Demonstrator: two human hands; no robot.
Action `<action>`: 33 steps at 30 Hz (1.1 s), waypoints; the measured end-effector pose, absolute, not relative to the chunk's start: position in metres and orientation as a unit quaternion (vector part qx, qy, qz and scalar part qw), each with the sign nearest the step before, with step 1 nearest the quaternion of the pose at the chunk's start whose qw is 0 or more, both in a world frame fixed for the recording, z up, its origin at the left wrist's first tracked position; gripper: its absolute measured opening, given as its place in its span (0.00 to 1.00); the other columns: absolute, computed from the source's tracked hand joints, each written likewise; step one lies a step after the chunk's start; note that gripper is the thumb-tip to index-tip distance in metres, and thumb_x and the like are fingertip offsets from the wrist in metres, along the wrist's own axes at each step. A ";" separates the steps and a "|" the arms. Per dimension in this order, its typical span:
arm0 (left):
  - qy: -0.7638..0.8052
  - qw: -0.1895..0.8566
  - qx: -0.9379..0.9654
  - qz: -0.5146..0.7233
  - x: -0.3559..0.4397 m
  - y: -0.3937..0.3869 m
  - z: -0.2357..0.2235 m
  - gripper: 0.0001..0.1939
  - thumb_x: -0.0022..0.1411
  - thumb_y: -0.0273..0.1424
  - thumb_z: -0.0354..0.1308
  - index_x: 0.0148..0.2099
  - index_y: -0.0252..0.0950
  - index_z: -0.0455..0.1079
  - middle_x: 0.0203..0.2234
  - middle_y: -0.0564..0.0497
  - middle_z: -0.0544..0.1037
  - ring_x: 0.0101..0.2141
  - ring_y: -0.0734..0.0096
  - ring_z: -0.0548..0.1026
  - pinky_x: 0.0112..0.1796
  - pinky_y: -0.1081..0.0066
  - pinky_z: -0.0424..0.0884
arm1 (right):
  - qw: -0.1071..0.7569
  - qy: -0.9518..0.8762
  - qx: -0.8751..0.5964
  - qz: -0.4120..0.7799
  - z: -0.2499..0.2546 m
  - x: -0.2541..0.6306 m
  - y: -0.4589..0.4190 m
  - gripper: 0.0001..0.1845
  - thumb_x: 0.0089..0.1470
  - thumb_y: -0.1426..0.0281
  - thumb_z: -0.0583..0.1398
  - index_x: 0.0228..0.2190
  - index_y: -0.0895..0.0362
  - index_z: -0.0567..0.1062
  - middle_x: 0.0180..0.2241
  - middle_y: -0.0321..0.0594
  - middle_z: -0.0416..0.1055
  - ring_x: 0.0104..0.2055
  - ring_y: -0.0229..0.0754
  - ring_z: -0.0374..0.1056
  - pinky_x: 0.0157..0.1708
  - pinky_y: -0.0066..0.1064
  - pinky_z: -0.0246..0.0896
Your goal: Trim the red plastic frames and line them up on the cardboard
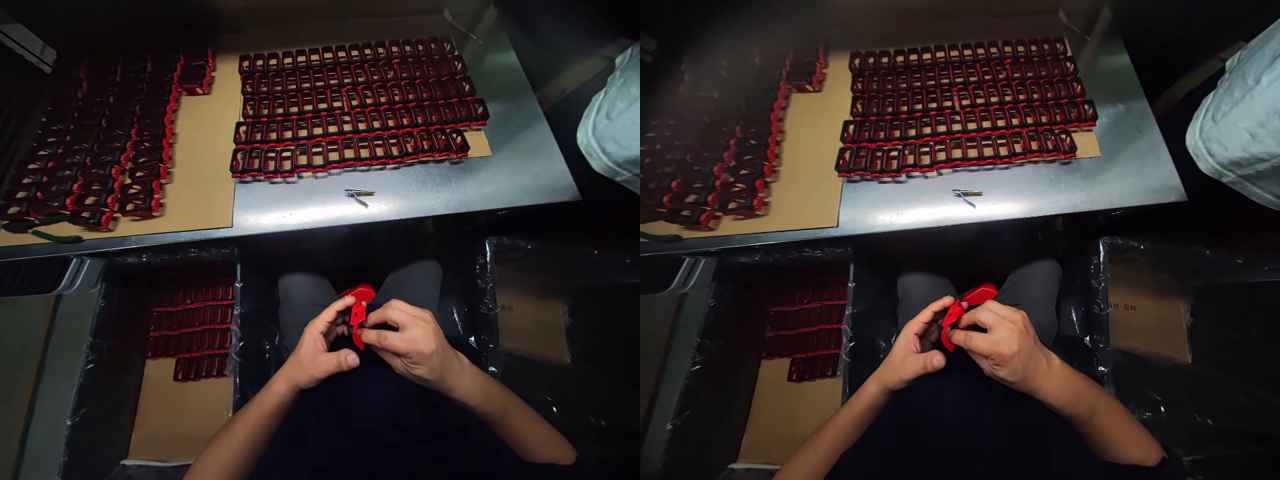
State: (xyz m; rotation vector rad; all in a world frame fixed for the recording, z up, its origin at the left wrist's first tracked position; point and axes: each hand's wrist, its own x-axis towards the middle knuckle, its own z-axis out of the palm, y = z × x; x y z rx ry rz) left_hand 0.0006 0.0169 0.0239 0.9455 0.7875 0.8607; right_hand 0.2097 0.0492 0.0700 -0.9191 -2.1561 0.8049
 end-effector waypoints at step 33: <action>0.334 0.318 0.706 0.538 0.000 0.016 0.020 0.41 0.55 0.22 0.67 0.66 0.43 0.55 0.59 0.39 0.69 0.55 0.54 0.75 0.49 0.53 0.78 | 0.211 -0.611 -0.511 0.567 0.086 0.180 0.053 0.05 0.52 0.72 0.63 0.28 0.58 0.80 0.22 0.34 0.75 0.22 0.32 0.68 0.23 0.22 0.61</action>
